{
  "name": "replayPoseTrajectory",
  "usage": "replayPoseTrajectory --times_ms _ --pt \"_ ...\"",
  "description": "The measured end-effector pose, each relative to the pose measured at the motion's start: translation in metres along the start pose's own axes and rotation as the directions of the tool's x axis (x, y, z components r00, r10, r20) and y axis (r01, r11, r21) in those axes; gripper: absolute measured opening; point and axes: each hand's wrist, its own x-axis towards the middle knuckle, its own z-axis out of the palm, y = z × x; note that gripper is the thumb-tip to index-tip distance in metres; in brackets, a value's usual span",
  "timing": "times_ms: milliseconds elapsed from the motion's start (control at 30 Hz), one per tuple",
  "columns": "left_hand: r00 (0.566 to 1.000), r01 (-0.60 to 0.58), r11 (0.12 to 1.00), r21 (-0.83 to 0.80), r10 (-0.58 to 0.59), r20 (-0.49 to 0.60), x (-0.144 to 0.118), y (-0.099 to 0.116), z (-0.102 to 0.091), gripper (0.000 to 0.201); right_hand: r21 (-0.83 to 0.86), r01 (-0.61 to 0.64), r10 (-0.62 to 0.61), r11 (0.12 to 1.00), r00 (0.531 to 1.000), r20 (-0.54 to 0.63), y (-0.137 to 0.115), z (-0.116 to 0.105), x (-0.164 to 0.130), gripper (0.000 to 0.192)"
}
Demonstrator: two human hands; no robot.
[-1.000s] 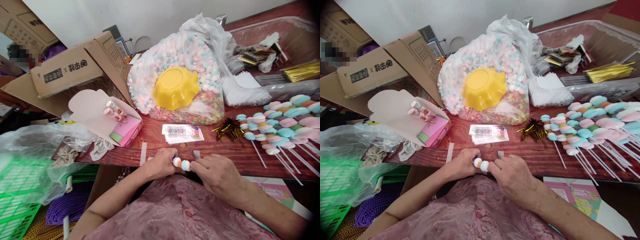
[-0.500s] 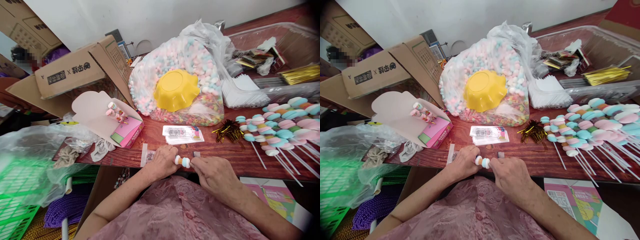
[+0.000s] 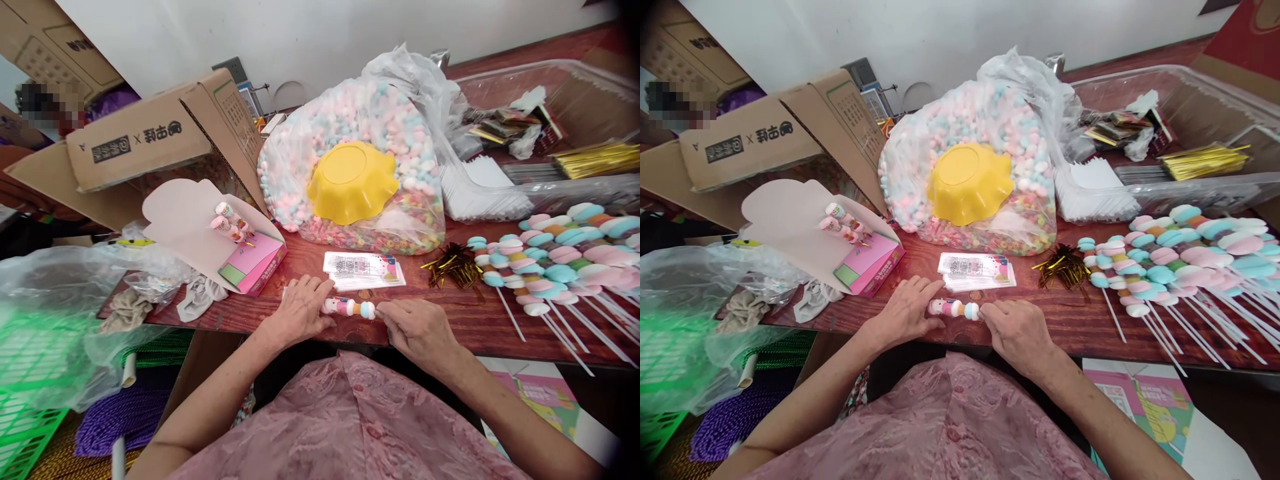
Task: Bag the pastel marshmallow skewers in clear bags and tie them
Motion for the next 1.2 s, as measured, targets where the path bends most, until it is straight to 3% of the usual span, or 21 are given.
replayPoseTrajectory --times_ms 133,300,400,500,567,667,767,967,1200 --pt "0.999 -0.036 0.998 -0.048 0.037 0.007 -0.003 -0.005 0.009 0.024 0.003 0.016 -0.016 1.000 0.998 -0.059 -0.002 0.006 -0.002 0.025" --pt "0.996 -0.076 0.995 -0.065 0.079 0.035 -0.003 -0.002 0.018 0.018 -0.120 0.145 -0.156 0.982 0.984 -0.086 -0.006 0.005 0.001 0.026" --pt "0.993 -0.109 0.993 -0.036 0.111 0.049 -0.002 -0.002 0.020 0.009 0.061 0.152 -0.153 0.987 0.988 0.012 -0.010 0.006 -0.001 0.027" --pt "0.989 -0.137 0.990 -0.021 0.138 0.059 0.000 -0.001 0.021 0.008 0.279 -0.027 -0.005 0.960 0.993 0.115 -0.014 0.006 -0.003 0.023" --pt "0.989 -0.137 0.991 -0.011 0.137 0.058 0.001 0.000 0.021 0.008 0.319 -0.078 0.050 0.945 0.994 0.096 -0.016 0.003 -0.003 0.022" --pt "0.995 -0.082 0.997 0.000 0.082 0.063 0.002 0.003 0.018 0.008 0.225 0.005 -0.010 0.974 1.000 0.022 -0.019 -0.001 0.000 0.023" --pt "0.994 -0.051 0.998 -0.034 0.054 0.095 0.003 0.009 0.015 0.008 0.073 0.044 -0.045 0.996 0.999 0.020 -0.027 -0.001 0.005 0.024" --pt "0.991 -0.017 0.996 -0.083 0.028 0.129 0.007 0.016 0.013 0.010 -0.004 -0.004 0.004 1.000 0.987 0.160 -0.034 0.003 0.020 0.023" --pt "0.991 0.018 0.992 -0.123 -0.002 0.133 0.006 0.009 0.009 0.013 0.006 0.009 -0.010 1.000 0.965 0.263 -0.007 -0.014 0.016 0.028"
